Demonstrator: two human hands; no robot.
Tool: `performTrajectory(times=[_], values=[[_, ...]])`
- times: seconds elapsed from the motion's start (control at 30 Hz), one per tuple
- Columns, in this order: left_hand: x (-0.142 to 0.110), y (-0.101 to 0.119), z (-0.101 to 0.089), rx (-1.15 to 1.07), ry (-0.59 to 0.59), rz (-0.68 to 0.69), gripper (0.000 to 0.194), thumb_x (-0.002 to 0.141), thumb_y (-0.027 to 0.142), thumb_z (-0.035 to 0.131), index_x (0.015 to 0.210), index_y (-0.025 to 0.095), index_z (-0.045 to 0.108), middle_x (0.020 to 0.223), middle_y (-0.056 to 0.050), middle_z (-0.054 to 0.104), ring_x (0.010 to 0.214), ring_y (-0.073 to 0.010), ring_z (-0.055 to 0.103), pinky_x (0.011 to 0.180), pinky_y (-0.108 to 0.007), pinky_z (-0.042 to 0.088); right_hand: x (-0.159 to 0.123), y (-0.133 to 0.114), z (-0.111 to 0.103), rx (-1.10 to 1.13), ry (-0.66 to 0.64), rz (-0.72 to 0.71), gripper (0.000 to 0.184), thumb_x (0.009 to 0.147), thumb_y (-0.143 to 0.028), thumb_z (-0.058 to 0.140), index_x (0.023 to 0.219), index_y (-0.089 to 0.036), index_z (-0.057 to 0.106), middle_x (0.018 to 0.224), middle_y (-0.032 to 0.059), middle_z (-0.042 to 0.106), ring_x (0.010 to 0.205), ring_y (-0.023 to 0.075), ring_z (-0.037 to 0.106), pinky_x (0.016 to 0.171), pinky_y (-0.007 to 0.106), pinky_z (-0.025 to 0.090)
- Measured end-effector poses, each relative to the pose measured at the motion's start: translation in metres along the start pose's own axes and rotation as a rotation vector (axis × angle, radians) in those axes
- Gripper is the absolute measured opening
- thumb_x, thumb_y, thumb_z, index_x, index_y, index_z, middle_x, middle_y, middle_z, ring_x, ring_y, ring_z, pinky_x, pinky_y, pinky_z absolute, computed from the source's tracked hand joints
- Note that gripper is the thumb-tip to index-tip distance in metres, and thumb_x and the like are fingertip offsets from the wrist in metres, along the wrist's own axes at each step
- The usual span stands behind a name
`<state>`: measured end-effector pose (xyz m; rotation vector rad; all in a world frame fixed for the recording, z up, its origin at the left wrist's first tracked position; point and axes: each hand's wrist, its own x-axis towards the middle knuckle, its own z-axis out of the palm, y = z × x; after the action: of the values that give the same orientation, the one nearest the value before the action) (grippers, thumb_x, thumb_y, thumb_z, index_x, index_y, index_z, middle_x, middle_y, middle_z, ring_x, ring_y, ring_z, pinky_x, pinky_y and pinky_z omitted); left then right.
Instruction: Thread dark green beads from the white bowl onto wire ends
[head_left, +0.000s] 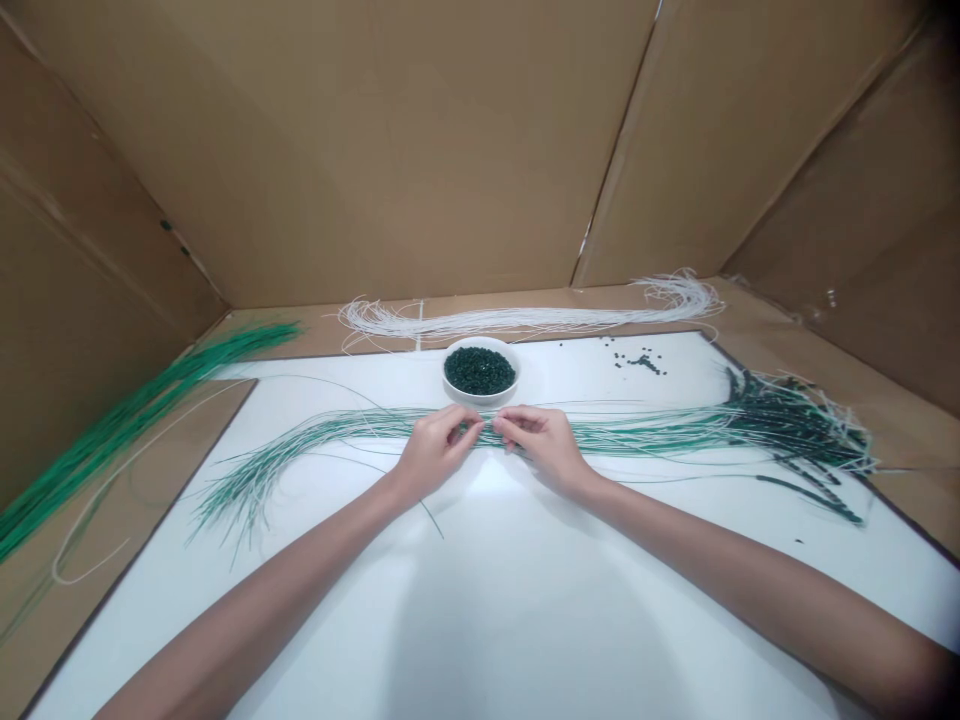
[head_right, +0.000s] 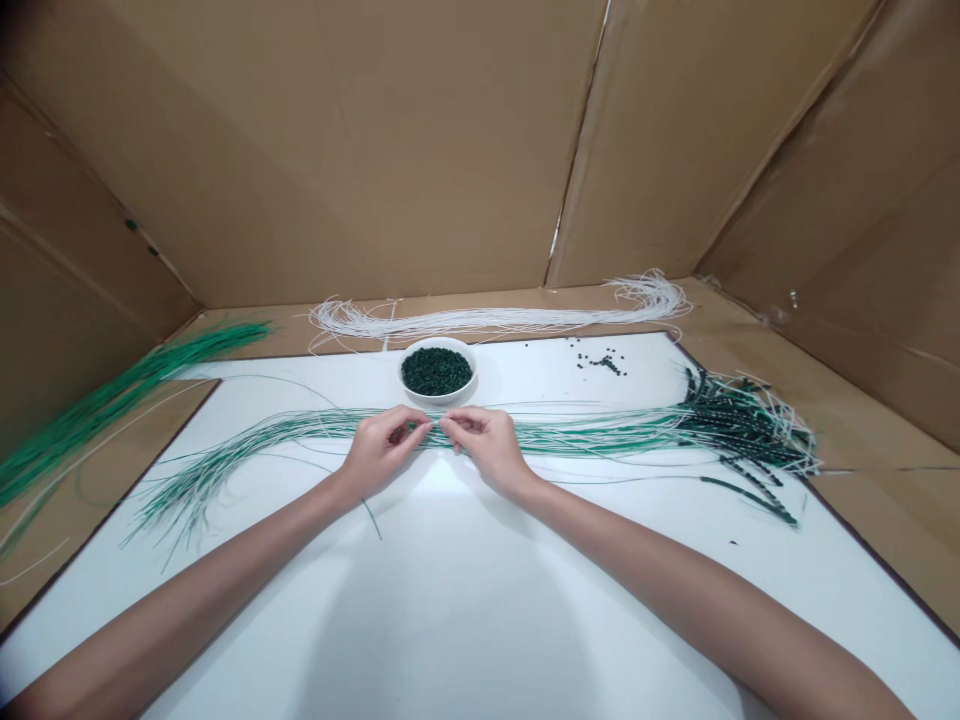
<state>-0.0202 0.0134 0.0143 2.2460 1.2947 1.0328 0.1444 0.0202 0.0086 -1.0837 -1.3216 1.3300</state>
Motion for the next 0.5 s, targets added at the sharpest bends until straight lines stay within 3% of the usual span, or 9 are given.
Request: performTrajectory(times=[0.3,0.5], values=[[-0.0007,-0.0007,-0.0002,0.008,0.012,-0.006,0.015,0.082,0.026,0.044,0.079,0.017,0.056,0.065,0.001,0.054,0.053,-0.0078,0.042,0.055,-0.020,0.035,0.0004,-0.0026,0.0015,0.054,0.044,0.022,0.026,0.057,-0.036,0.070,0.067,-0.013,0.064,0.051,-0.0011,0.053,0.046,0.0080,0.046,0.050,0.023,0.039],[-0.0006,-0.0008,-0.0007,-0.002,-0.003,-0.010,0.014,0.084,0.024,0.041,0.080,0.016,0.051,0.068,0.001,0.051,0.056,-0.0079,0.042,0.056,-0.019,0.035,0.0007,0.0002,0.0003,0.098,0.050,0.015,0.028,0.059,-0.034,0.069,0.077,-0.013,0.068,0.055,0.0001,0.057,0.050,0.0091,0.049,0.056,0.025,0.043]])
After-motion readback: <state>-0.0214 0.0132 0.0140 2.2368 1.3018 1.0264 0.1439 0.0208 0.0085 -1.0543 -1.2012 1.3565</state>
